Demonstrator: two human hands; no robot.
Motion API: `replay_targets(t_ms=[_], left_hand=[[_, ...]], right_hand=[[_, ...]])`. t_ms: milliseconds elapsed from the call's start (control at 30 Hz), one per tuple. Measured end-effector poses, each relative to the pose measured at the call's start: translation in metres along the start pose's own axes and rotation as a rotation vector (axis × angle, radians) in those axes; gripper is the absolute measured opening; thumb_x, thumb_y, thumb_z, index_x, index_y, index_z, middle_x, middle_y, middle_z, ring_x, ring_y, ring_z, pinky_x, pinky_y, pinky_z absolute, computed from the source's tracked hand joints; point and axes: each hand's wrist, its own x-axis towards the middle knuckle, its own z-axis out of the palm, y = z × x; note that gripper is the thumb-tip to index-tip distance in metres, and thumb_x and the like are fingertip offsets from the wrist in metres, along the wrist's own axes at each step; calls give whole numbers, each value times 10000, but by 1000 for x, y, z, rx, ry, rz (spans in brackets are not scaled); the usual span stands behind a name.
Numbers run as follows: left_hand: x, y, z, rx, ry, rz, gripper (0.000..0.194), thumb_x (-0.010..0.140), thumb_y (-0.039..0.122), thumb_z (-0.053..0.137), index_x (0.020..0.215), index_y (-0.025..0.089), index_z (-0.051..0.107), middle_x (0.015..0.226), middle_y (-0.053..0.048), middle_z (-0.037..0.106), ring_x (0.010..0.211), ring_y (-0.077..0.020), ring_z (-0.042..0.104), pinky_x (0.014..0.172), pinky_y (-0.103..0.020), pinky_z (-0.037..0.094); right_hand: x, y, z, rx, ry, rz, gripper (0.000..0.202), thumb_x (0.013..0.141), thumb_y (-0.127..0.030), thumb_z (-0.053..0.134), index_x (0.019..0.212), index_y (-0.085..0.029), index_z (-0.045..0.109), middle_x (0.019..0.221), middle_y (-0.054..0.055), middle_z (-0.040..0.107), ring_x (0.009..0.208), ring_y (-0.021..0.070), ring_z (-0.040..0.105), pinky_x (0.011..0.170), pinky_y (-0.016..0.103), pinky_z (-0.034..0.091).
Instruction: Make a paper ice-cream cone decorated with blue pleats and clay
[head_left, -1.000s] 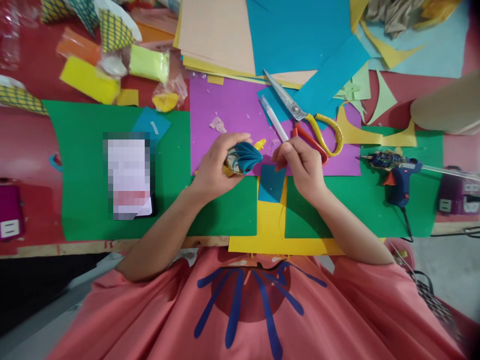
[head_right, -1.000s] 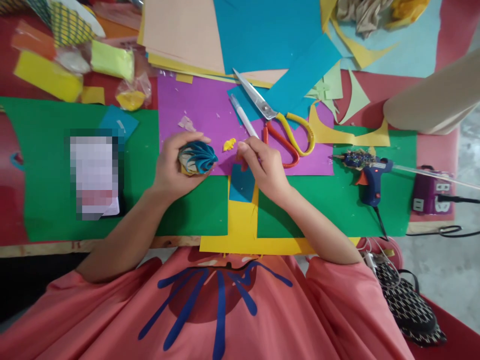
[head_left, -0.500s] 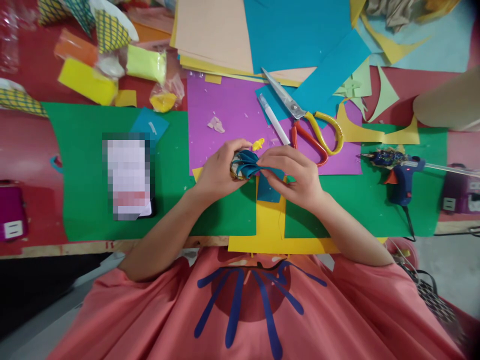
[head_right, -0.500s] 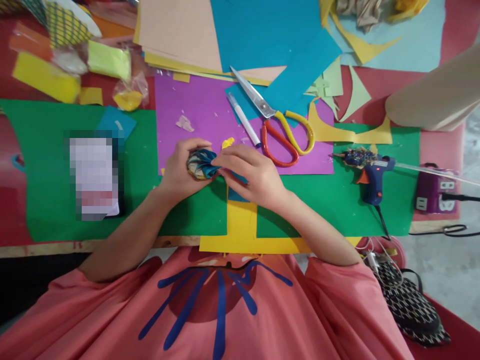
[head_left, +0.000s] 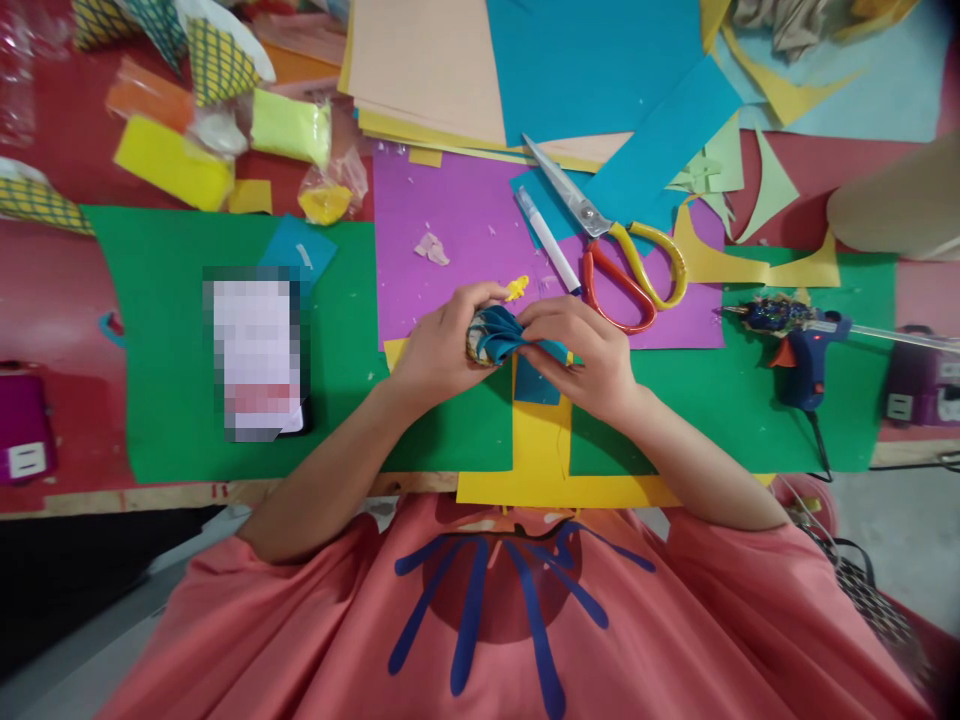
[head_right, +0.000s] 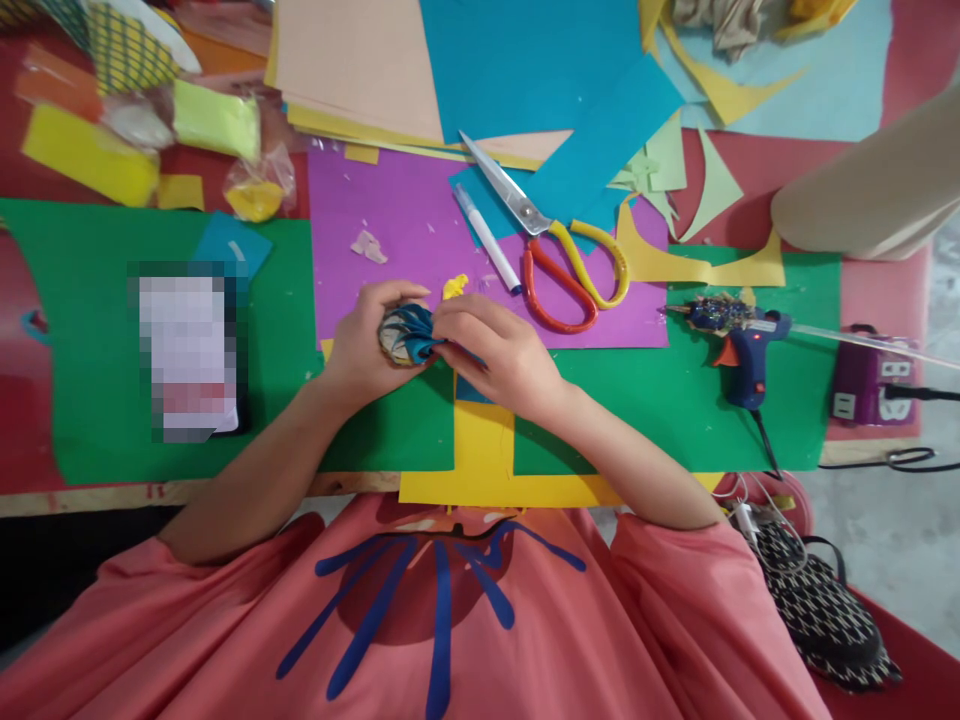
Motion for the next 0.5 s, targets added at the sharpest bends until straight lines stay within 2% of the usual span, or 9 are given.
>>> replay_targets(t_ms=[133, 267, 400, 500], left_hand=[[1, 3, 0, 35, 25, 4, 537, 816, 471, 697, 1255, 293, 445, 1163, -26, 682, 959, -190, 713, 714, -292, 584], [1, 4, 0, 30, 45, 41, 546, 814, 448, 701, 1267, 300, 434, 1150, -30, 672, 955, -206, 718, 715, -306, 583], [2, 2, 2, 2, 78, 39, 588, 840, 468, 653, 1325, 266, 389, 1235, -78, 596, 1131, -250, 647, 922, -395, 559], [4, -1, 4, 56, 140, 106, 588, 855, 482, 630, 1339, 263, 378, 1217, -93, 571, 1168, -259, 597, 969, -445, 532]], right_hand=[[-1, 0, 2, -27, 70, -69, 94, 926, -139, 578, 927, -228, 548, 969, 48, 707, 930, 143, 707, 734, 273, 593], [-1, 1, 2, 14, 79, -81, 95, 921, -141, 585, 916, -230, 552, 962, 39, 707, 923, 138, 703, 742, 271, 587], [3, 1, -3, 32, 50, 78, 116, 917, -179, 575, 1020, -232, 579, 1062, 69, 695, 988, 179, 683, 803, 348, 598], [5, -1, -4, 52, 84, 218, 184, 914, -210, 566, 1097, -222, 579, 1016, 72, 680, 854, 159, 661, 718, 324, 600]])
